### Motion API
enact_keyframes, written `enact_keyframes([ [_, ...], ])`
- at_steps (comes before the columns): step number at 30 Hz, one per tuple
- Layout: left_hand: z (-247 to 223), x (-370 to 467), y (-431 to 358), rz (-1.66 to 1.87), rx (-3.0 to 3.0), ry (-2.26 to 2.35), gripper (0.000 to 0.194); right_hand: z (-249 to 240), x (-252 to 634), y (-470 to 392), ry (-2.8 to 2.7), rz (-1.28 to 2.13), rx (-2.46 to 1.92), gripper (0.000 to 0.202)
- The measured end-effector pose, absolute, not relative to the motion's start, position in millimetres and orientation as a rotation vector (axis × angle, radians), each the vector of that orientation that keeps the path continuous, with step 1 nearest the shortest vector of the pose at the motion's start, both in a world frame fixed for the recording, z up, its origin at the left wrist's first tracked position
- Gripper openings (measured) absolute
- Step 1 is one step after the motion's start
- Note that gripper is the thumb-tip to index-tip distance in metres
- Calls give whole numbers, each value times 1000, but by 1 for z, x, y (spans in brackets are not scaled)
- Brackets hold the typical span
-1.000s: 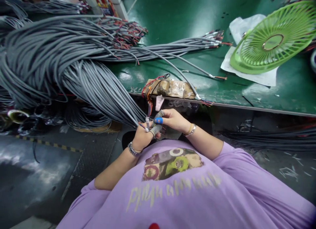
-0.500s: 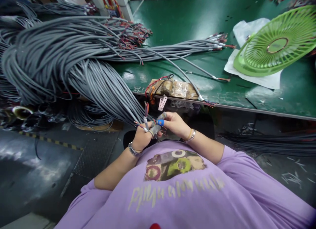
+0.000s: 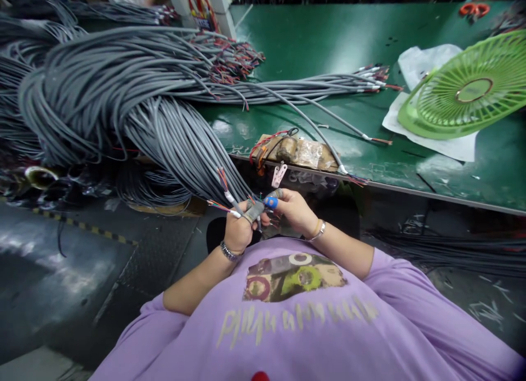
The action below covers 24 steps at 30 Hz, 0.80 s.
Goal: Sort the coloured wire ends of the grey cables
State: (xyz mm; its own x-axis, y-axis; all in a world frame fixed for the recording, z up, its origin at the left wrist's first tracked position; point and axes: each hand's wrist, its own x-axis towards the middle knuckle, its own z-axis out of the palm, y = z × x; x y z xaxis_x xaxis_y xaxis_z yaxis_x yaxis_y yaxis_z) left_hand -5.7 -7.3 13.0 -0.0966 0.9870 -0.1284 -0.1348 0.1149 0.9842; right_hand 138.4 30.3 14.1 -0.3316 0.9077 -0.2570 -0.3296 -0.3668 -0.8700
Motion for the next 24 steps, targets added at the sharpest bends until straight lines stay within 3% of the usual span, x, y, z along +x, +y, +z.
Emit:
enact_keyframes([
  [8,20,-3,-1,1304,849,1239,31,-4,152,45,-647,1808,-891,41],
  [15,27,5,7,1235,925,1227,33,2,147,77,-623,1993,-907,53],
  [24,26,11,18,1200,912,1206,28,7,144,75,-684,1855,-912,53],
])
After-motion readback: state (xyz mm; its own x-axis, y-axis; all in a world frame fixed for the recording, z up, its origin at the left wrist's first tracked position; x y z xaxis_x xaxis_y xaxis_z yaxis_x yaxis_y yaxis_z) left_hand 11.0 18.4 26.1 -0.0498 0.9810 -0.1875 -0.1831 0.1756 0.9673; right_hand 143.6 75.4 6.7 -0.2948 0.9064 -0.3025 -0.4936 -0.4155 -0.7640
